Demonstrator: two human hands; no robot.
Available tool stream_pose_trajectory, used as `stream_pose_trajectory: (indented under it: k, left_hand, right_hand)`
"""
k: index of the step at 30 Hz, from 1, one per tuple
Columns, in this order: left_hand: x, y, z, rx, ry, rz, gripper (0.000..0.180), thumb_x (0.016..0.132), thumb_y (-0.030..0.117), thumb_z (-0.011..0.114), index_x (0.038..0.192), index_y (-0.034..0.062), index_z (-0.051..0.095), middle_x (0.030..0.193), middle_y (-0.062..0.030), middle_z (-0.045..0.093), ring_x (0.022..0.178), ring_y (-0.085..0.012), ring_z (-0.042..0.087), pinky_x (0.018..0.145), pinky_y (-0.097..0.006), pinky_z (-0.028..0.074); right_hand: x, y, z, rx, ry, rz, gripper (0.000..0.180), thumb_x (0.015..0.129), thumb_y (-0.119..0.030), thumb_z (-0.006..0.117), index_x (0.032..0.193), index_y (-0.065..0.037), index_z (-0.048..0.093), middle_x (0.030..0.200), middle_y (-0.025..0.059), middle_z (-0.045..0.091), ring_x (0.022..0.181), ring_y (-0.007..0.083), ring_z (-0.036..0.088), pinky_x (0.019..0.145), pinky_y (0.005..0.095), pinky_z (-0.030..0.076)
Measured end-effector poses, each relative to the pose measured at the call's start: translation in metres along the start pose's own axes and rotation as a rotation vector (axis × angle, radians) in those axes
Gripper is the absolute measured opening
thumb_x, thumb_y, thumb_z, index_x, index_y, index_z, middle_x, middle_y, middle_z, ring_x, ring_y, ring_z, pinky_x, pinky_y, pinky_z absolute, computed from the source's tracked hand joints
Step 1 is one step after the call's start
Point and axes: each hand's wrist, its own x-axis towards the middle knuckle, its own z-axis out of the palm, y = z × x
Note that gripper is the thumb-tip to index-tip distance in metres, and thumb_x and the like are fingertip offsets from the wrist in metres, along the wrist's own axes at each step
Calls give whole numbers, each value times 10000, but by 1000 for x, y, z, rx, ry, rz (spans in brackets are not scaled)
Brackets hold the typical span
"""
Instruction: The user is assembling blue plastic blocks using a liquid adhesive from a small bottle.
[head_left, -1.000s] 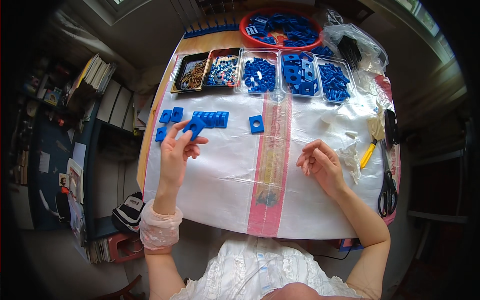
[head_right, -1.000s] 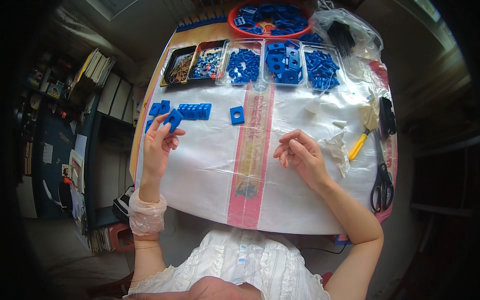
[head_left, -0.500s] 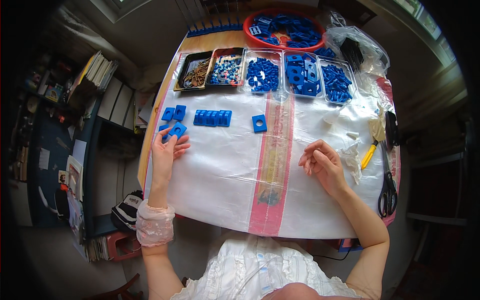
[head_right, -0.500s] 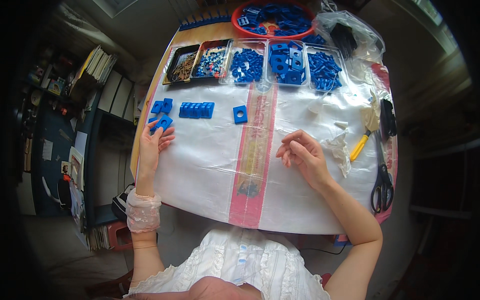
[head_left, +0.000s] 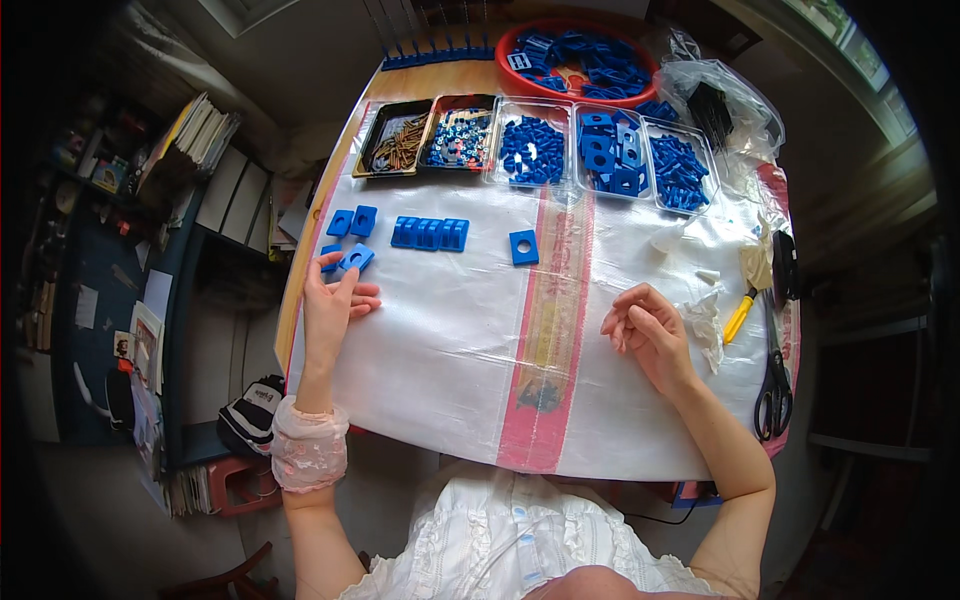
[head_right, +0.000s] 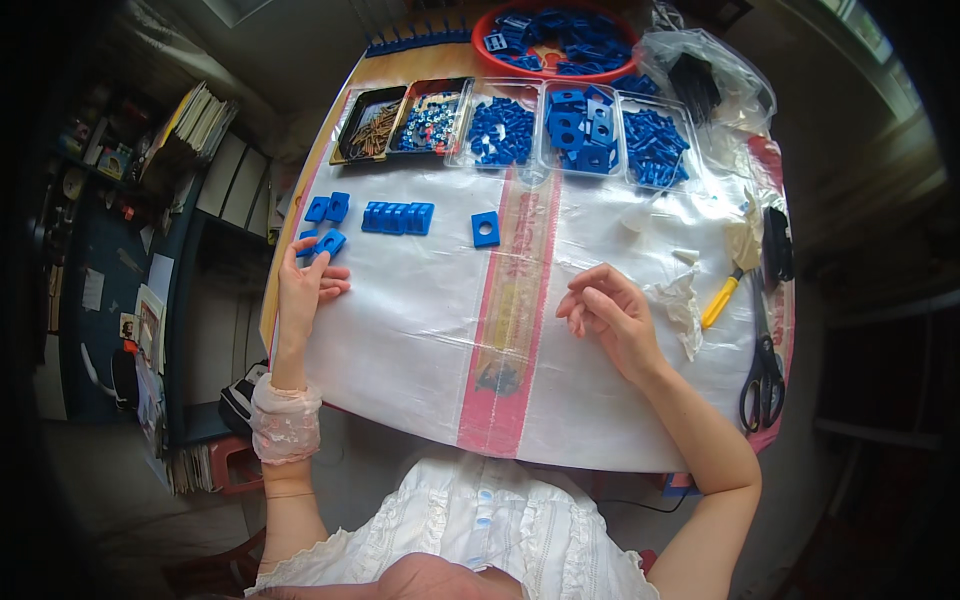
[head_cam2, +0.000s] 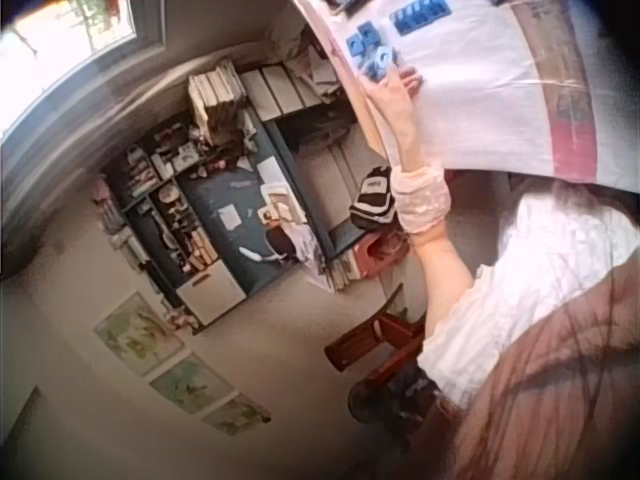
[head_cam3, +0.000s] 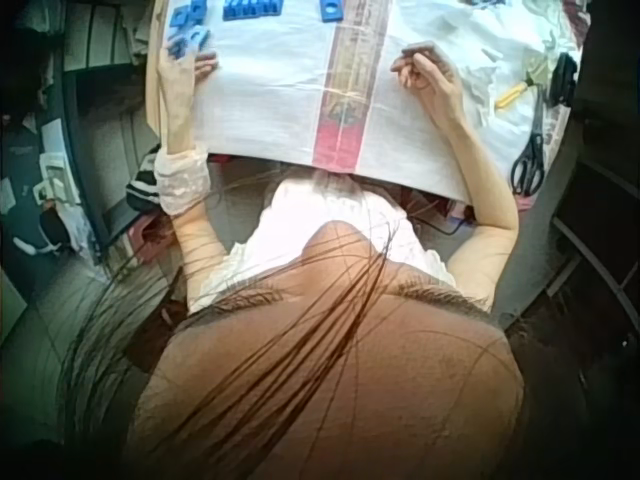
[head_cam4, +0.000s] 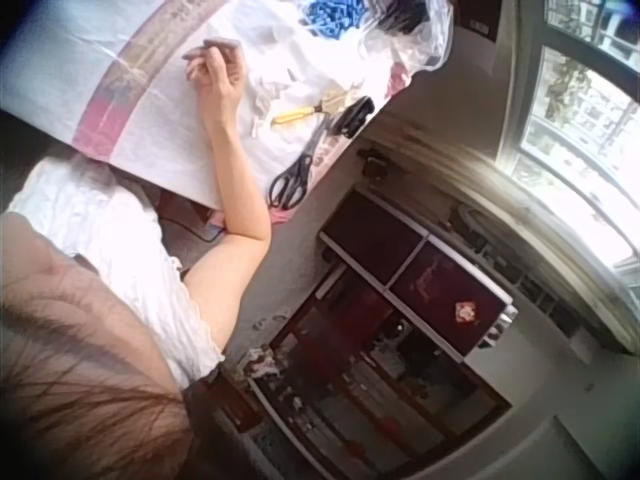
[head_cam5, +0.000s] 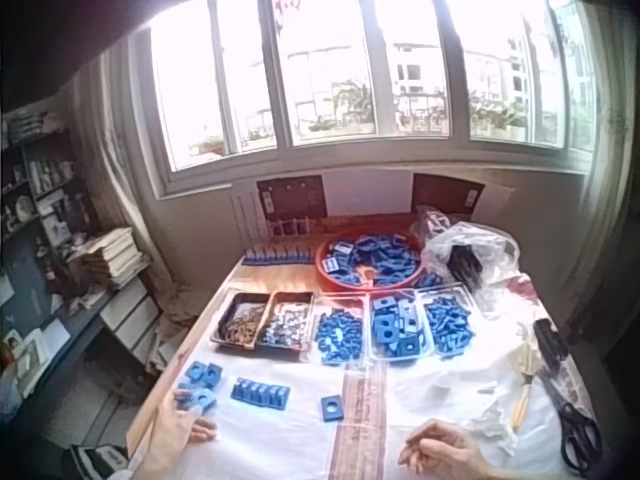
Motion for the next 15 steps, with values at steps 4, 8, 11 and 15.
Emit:
stream_pose_trajectory:
  k: [4,8,11,15]
  left_hand:
    - [-18,12,-5,378,30,89,265,940,152,618,1174,45,557,631,-65,670,501,-83,613,455,-187,428]
    - [-21,14,-17,644,132,230,271,893,149,669,1133,42,605,537,-29,612,465,-75,563,494,-235,412]
    - [-18,20,-19,736,138,243,342,863,170,703,1172,47,620,538,-36,607,489,-116,587,561,-273,449]
    - [-9,19,-15,841,118,263,446,839,205,732,1245,57,622,563,-67,615,539,-174,631,590,-316,476]
  right_hand:
    - [0,0,-1,3,10,7,202,1001,-215,531,1080,-31,555,904,138,658,715,100,606,661,222,487]
    - [0,0,-2,41,8,10,181,988,-148,536,1096,-5,564,915,162,667,725,121,616,667,252,498]
    - [-1,0,-1,38,11,11,179,983,-145,544,1092,-4,566,913,161,667,724,120,616,666,252,498]
    - [0,0,0,38,11,6,175,977,-135,551,1086,0,571,909,160,668,726,121,617,666,253,498]
